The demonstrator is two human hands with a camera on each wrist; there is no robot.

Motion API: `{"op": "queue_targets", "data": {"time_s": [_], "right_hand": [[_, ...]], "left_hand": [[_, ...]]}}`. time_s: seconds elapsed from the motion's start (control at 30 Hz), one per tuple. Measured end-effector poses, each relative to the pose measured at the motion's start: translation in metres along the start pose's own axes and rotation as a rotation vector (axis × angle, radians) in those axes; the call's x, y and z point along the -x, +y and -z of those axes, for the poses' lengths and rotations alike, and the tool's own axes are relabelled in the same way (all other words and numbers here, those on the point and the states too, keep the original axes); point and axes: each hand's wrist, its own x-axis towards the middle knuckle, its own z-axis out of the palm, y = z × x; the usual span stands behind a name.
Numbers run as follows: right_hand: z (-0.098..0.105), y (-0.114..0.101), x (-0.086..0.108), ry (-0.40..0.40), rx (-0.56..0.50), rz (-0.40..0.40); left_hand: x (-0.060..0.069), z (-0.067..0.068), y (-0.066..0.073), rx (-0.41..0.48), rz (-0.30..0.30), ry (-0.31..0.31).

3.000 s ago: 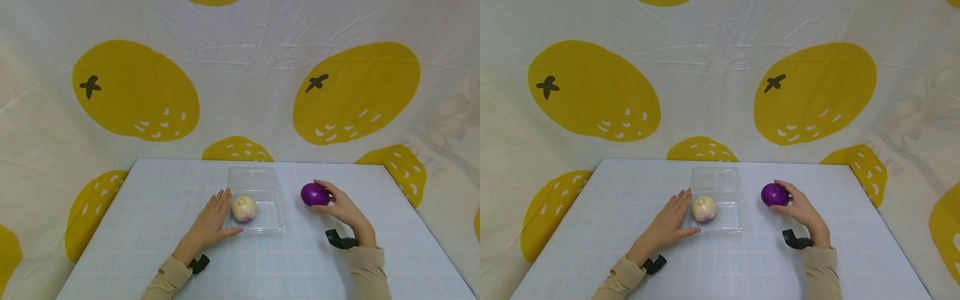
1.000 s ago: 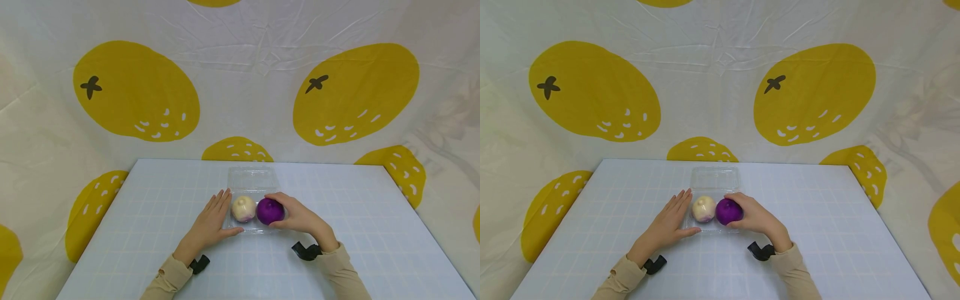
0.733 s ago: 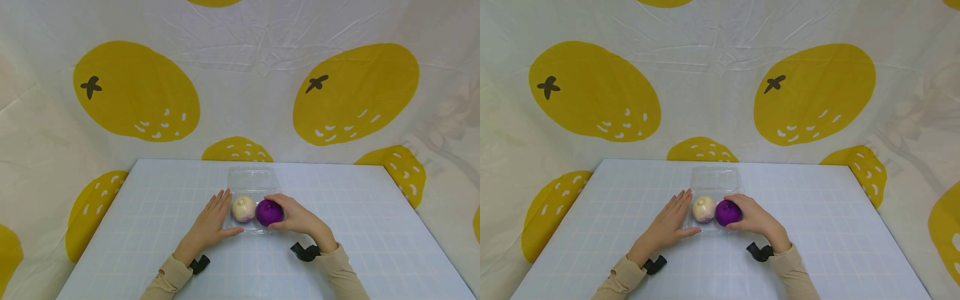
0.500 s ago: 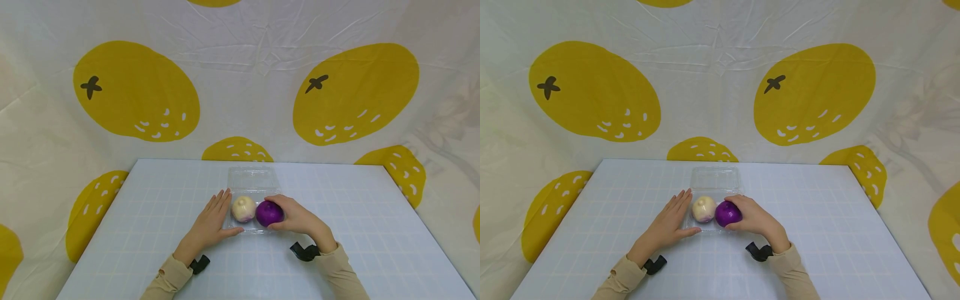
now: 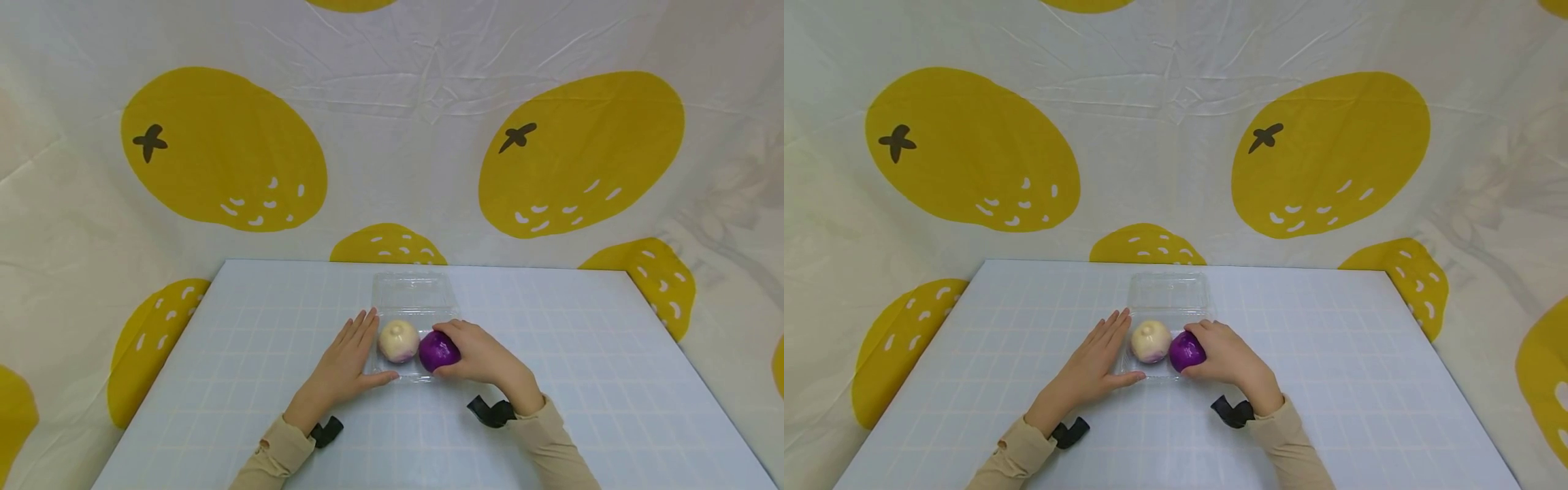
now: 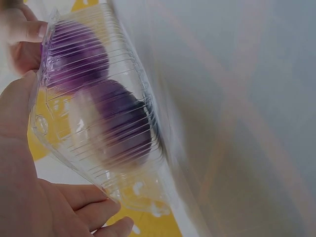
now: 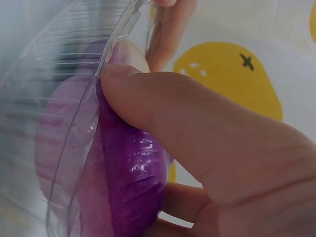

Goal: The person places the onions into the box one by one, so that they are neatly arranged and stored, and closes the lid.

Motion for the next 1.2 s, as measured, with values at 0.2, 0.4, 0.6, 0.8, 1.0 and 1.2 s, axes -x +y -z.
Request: {"op": "queue_targets", "data": {"time_s": [0.2, 0.4, 0.6, 0.8, 1.0, 1.2], "right_hand": [[-0.002, -0.001, -0.003, -0.003, 0.058, 0.015], [-0.007, 0.0, -0.006, -0.021, 0.069, -0.001], [-0.008, 0.0, -0.006, -0.036, 0.06, -0.003], [-0.008, 0.001, -0.006, -0.047, 0.036, -0.001], [-0.008, 0.005, -0.005, -0.032, -0.012, 0.035], [-0.007, 0.013, -0.005, 0.013, -0.08, 0.084]], "left_hand": [[0.0, -0.001, 0.0, -0.003, 0.01, -0.013], [0.0, -0.002, 0.0, 0.0, 0.003, 0.003], [0.0, -0.002, 0.0, -0.002, -0.001, 0.011], [0.0, 0.0, 0.001, 0.002, 0.005, -0.005], [0.0, 0.0, 0.001, 0.002, 0.007, -0.001], [-0.001, 0.001, 0.001, 0.007, 0.008, -0.013]]}}
